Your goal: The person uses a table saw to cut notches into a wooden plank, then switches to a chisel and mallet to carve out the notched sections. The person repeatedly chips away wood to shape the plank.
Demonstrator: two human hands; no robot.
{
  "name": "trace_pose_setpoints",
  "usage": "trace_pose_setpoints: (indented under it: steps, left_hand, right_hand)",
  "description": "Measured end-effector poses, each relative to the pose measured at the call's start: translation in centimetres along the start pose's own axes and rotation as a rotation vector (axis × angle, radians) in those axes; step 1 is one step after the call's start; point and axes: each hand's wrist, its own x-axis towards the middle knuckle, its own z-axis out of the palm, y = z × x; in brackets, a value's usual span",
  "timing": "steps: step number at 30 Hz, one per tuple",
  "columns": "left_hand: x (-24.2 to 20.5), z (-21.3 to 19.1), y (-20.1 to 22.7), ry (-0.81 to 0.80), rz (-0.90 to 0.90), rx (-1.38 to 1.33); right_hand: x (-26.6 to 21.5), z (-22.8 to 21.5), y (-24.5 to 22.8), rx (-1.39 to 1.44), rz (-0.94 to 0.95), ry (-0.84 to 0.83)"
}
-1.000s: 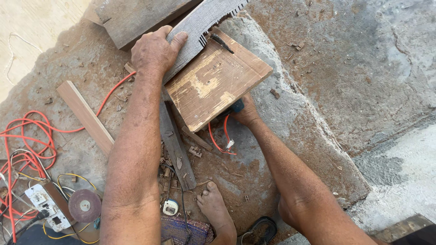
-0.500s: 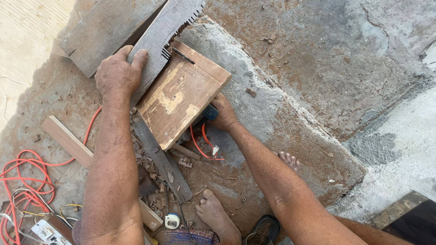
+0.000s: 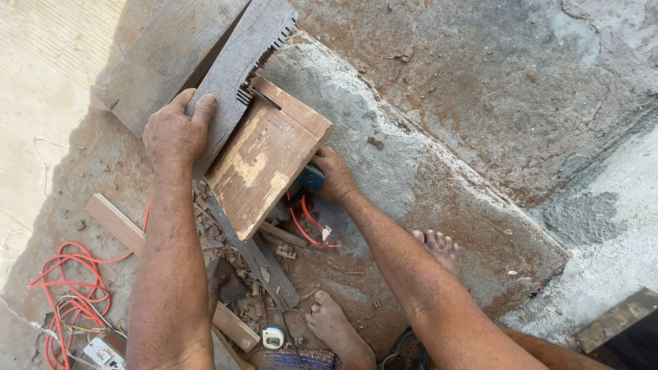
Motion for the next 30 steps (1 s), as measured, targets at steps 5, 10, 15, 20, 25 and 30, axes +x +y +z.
trace_pose_setpoints:
  steps: [5,10,15,20,25,30]
  left_hand:
    - [-0.7,-0.3,-0.1,-0.014,-0.026,-0.021]
    - [-1.1,-0.5,0.4,-0.014,-0.016,-0.011]
    - [-1.7,-0.7,0.8,-0.076,-0.117,-0.027]
    - [-2.1,-0.7,1.1,-0.051,-0.079,0.019]
    - [-1.9,-0.7,1.1,-0.044,-0.117,-0.006]
    - [-1.1,-1.0,1.4,-0.033,-0.154,-0.001]
  right_hand:
    - [0.0,0.2,-0.1,0.008,-0.022,-0.012]
    - [0.0,0.1,0.2,0.028,-0.031,-0.011]
    - [0.1,0.4,0.1,-0.014,-0.006,-0.040]
    - [0.2,0.3,0.1,-0.038,0.029,-0.070]
    - [0.1,0.3,0.0,-0.035,0.050,-0.084]
    - [0.2,0.2,0.1,-0.034,0.021,-0.063]
